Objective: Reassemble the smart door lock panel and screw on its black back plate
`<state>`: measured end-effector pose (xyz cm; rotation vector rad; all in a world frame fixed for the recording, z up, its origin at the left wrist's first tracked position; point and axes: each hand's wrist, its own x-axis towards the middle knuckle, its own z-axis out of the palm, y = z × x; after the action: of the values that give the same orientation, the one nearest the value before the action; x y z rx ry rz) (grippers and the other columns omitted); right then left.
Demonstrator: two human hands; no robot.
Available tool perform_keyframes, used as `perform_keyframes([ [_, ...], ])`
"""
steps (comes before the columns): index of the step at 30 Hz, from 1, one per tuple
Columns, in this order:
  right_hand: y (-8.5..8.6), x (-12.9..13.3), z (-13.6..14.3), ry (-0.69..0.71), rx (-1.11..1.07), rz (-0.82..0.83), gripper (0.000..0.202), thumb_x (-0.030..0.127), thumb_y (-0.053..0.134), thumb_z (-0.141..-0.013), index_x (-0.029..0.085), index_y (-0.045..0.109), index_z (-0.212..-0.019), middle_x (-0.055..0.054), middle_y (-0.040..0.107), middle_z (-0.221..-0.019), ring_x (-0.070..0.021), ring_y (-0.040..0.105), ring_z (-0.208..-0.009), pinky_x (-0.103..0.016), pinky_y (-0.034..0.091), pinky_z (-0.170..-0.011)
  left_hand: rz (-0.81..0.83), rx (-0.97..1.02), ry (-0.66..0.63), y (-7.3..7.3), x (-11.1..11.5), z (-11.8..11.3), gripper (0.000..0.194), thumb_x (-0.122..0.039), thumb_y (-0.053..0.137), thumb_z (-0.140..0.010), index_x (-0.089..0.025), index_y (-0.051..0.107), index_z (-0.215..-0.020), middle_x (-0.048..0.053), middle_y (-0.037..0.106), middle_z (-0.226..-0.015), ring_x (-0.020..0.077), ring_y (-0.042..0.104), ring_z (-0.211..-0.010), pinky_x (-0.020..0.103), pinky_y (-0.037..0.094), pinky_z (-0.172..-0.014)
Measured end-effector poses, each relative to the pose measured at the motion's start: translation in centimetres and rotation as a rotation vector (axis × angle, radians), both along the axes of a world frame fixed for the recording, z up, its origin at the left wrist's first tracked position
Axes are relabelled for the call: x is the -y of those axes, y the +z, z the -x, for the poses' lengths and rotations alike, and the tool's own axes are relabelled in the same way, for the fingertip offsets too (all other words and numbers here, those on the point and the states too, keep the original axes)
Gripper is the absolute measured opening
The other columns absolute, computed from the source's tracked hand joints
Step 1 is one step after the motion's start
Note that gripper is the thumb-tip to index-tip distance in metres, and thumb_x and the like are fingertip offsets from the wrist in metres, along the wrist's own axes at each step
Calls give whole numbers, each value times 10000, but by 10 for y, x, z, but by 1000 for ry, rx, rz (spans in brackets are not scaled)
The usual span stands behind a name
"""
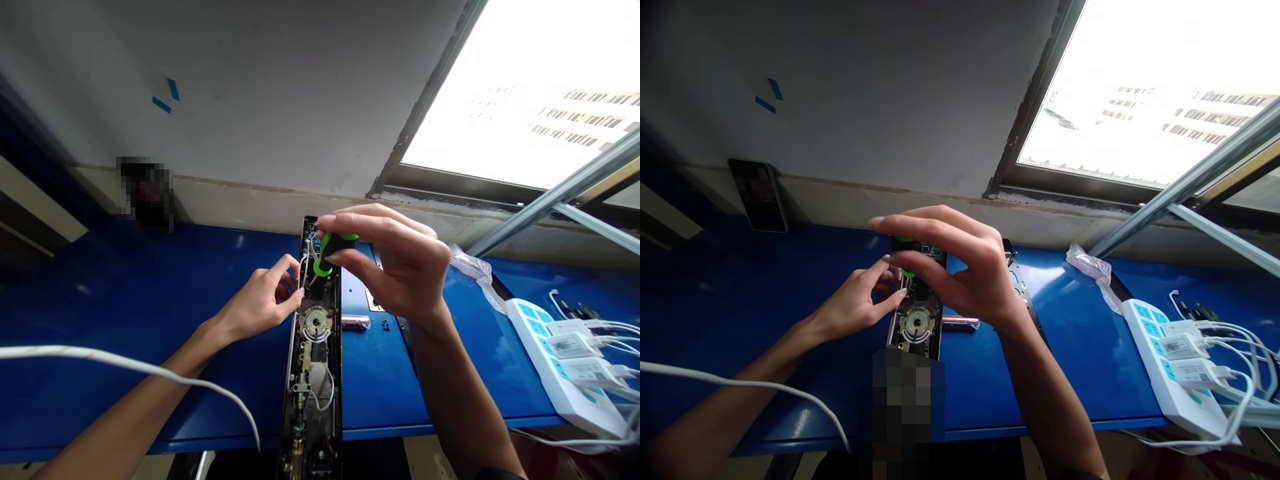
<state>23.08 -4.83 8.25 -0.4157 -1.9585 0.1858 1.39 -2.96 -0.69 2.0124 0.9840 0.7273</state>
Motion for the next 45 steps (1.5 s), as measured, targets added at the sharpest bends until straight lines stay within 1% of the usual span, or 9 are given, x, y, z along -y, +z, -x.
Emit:
perform_keyframes([
  [3, 1, 0, 0, -110, -16, -76, 351, 290, 828, -869, 277, 766, -1215, -35, 747, -1030, -185, 718, -911, -358, 654, -755, -9, -3, -1, 0, 0, 0, 188, -301, 619, -938, -249, 488, -1061, -33, 689, -803, 165, 698, -689, 264, 529, -624],
  [9, 0, 4, 2, -19, 1, 116, 413, 146, 522, -1036, 287, 648, -1403, -48, 714, -1361, -214, 723, -1181, -434, 636, -987, 5, 13, -10, 1, 1, -1, 173, -305, 605, -944, -250, 461, -1020, -46, 671, -760, 148, 660, -632, 265, 521, -623],
  [14, -1, 1, 0, -137, -38, -85, 306, 301, 818, -880, 273, 781, -1182, -34, 742, -1003, -176, 720, -902, -344, 655, -754, -13, -4, 9, 1, 0, -1, 190, -309, 628, -937, -253, 484, -1046, -36, 695, -805, 165, 698, -689, 264, 527, -628],
  [19, 3, 3, 0, -35, 75, 63, 397, 183, 515, -1049, 296, 644, -1407, -54, 704, -1358, -217, 697, -1203, -440, 635, -978, 7, -1, -3, 0, 0, -1, 178, -303, 616, -947, -255, 466, -1031, -44, 686, -776, 159, 685, -661, 273, 533, -641],
  [25, 3, 4, -2, -188, 1, -63, 285, 294, 778, -912, 300, 776, -1198, -30, 712, -985, -174, 702, -871, -364, 652, -753, -19, 6, 9, -2, -1, -1, 193, -310, 626, -937, -251, 487, -1058, -31, 692, -792, 168, 700, -670, 265, 525, -601],
  [30, 3, 4, -1, 3, 83, 77, 428, 163, 518, -1044, 285, 612, -1444, -63, 707, -1340, -215, 694, -1195, -438, 624, -984, 8, 5, 8, -1, -1, -1, 187, -301, 629, -938, -256, 468, -1023, -49, 671, -769, 153, 682, -642, 262, 526, -614],
  [35, 3, 4, 1, -157, 8, -70, 303, 318, 810, -888, 299, 777, -1189, -26, 695, -951, -164, 680, -835, -338, 636, -694, 15, -5, 19, -1, -1, -1, 198, -312, 641, -930, -252, 501, -1057, -25, 700, -830, 178, 723, -689, 277, 551, -623],
  [41, 6, 7, 2, 23, 100, 73, 412, 140, 534, -1038, 273, 640, -1413, -64, 710, -1335, -207, 691, -1192, -410, 617, -981, 30, 3, 26, -2, -1, -2, 216, -316, 647, -934, -250, 501, -1078, -7, 732, -895, 191, 749, -740, 297, 583, -677],
  [45, 5, 7, 1, -117, 33, -35, 293, 273, 808, -892, 262, 775, -1182, -31, 705, -974, -160, 689, -870, -320, 623, -723, 22, -7, 30, -2, -1, -1, 210, -327, 647, -934, -247, 510, -1072, -12, 719, -883, 190, 751, -735, 285, 577, -654],
])
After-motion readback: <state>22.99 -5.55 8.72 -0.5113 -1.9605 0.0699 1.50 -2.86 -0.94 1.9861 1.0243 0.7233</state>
